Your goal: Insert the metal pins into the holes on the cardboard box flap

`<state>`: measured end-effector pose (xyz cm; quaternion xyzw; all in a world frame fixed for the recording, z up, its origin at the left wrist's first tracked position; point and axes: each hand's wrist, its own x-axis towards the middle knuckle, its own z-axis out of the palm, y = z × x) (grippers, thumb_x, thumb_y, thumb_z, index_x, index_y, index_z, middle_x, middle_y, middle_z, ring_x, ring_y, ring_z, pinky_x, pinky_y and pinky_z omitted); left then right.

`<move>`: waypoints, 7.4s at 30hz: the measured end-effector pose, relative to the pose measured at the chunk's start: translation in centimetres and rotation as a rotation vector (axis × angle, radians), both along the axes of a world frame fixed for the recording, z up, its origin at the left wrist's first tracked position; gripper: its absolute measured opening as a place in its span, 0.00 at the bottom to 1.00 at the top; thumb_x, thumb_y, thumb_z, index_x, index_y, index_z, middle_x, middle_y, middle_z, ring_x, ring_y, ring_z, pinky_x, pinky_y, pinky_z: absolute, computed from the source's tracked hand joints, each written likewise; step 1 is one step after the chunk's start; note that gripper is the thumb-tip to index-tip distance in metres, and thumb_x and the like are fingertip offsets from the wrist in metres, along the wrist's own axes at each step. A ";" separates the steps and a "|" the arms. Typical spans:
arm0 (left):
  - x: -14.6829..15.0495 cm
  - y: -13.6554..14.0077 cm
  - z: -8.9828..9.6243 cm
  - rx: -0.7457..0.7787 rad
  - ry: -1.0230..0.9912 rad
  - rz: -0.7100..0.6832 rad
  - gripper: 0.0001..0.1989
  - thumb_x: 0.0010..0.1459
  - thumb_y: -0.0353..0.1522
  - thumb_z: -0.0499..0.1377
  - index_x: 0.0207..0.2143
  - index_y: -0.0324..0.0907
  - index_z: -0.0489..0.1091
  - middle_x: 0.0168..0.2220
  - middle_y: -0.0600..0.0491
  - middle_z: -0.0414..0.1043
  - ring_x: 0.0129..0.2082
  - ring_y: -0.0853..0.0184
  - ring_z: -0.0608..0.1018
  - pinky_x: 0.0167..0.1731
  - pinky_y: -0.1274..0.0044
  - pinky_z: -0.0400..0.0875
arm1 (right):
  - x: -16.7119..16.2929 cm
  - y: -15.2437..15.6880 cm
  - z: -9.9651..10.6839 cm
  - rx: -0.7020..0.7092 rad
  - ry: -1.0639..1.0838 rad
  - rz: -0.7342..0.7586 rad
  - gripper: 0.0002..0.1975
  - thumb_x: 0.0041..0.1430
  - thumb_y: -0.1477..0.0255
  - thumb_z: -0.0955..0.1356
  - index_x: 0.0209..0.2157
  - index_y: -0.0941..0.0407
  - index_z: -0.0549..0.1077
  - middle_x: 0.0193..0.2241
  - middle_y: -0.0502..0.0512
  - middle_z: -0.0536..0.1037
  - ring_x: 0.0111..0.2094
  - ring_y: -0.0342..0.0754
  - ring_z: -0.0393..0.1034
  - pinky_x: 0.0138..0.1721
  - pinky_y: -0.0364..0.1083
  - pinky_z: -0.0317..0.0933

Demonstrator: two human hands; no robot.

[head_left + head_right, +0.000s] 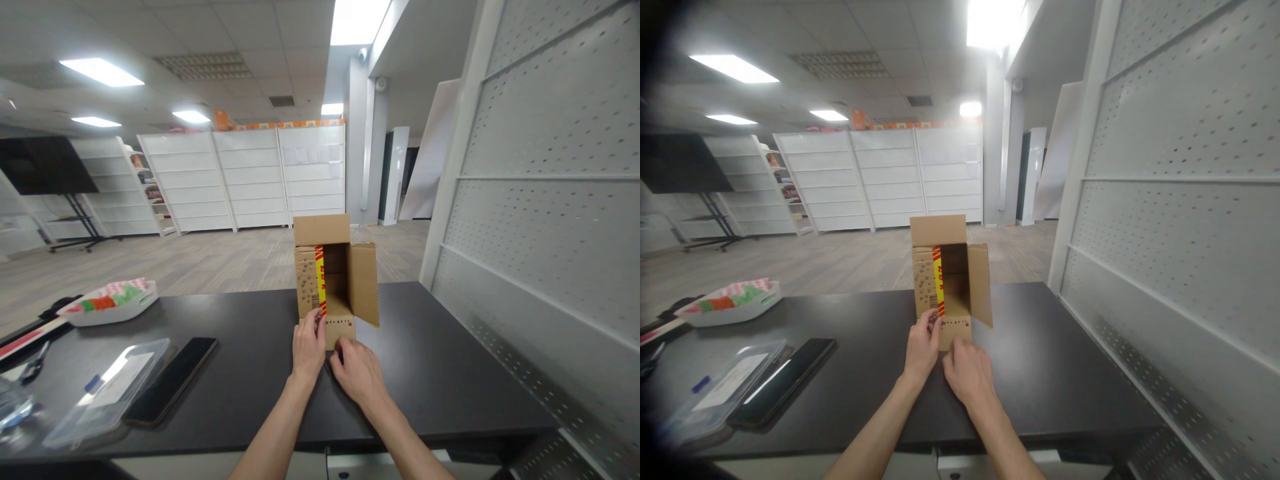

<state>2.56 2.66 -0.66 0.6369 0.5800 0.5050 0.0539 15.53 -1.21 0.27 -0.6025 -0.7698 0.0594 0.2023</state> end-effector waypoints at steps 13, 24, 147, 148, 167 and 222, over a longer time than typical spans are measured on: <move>0.0 -0.2 0.1 0.017 0.096 -0.001 0.13 0.64 0.30 0.53 0.48 0.43 0.73 0.40 0.50 0.77 0.37 0.65 0.78 0.42 0.71 0.68 | 0.0 0.0 -0.1 0.002 -0.001 -0.004 0.06 0.63 0.73 0.62 0.34 0.56 0.70 0.32 0.56 0.79 0.34 0.50 0.75 0.31 0.45 0.49; 0.0 -0.3 0.2 0.025 0.095 -0.062 0.15 0.67 0.36 0.51 0.46 0.42 0.75 0.40 0.48 0.79 0.39 0.63 0.79 0.42 0.71 0.68 | 0.0 0.1 0.1 -0.012 -0.015 0.000 0.06 0.63 0.73 0.62 0.35 0.56 0.71 0.33 0.57 0.80 0.34 0.50 0.75 0.32 0.45 0.51; 0.2 -7.1 1.4 -0.515 0.466 0.351 0.09 0.61 0.31 0.51 0.39 0.40 0.70 0.42 0.44 0.73 0.46 0.56 0.74 0.43 0.69 0.60 | 0.0 -0.1 0.0 0.009 0.008 -0.008 0.06 0.63 0.74 0.62 0.35 0.55 0.70 0.32 0.54 0.79 0.33 0.49 0.74 0.31 0.45 0.49; 0.2 -7.1 1.5 -0.524 0.468 0.352 0.10 0.62 0.31 0.51 0.40 0.40 0.70 0.42 0.44 0.73 0.46 0.56 0.74 0.43 0.69 0.60 | 0.0 -0.1 0.0 0.010 0.008 -0.009 0.06 0.63 0.74 0.62 0.35 0.55 0.70 0.32 0.54 0.79 0.33 0.48 0.74 0.31 0.45 0.49; 0.2 -6.9 1.0 -0.544 0.568 0.382 0.17 0.68 0.31 0.44 0.41 0.37 0.72 0.42 0.42 0.72 0.47 0.55 0.73 0.43 0.67 0.61 | 0.0 0.1 -0.3 0.006 0.000 -0.012 0.07 0.64 0.73 0.62 0.35 0.55 0.71 0.32 0.54 0.80 0.33 0.48 0.74 0.31 0.45 0.49; -1.8 -6.4 -0.4 -0.024 -0.466 0.015 0.18 0.58 0.43 0.61 0.44 0.39 0.73 0.36 0.48 0.77 0.35 0.66 0.79 0.36 0.75 0.75 | 0.0 -0.2 0.3 -0.012 -0.020 -0.014 0.07 0.65 0.72 0.62 0.35 0.55 0.70 0.33 0.55 0.80 0.33 0.49 0.74 0.31 0.45 0.50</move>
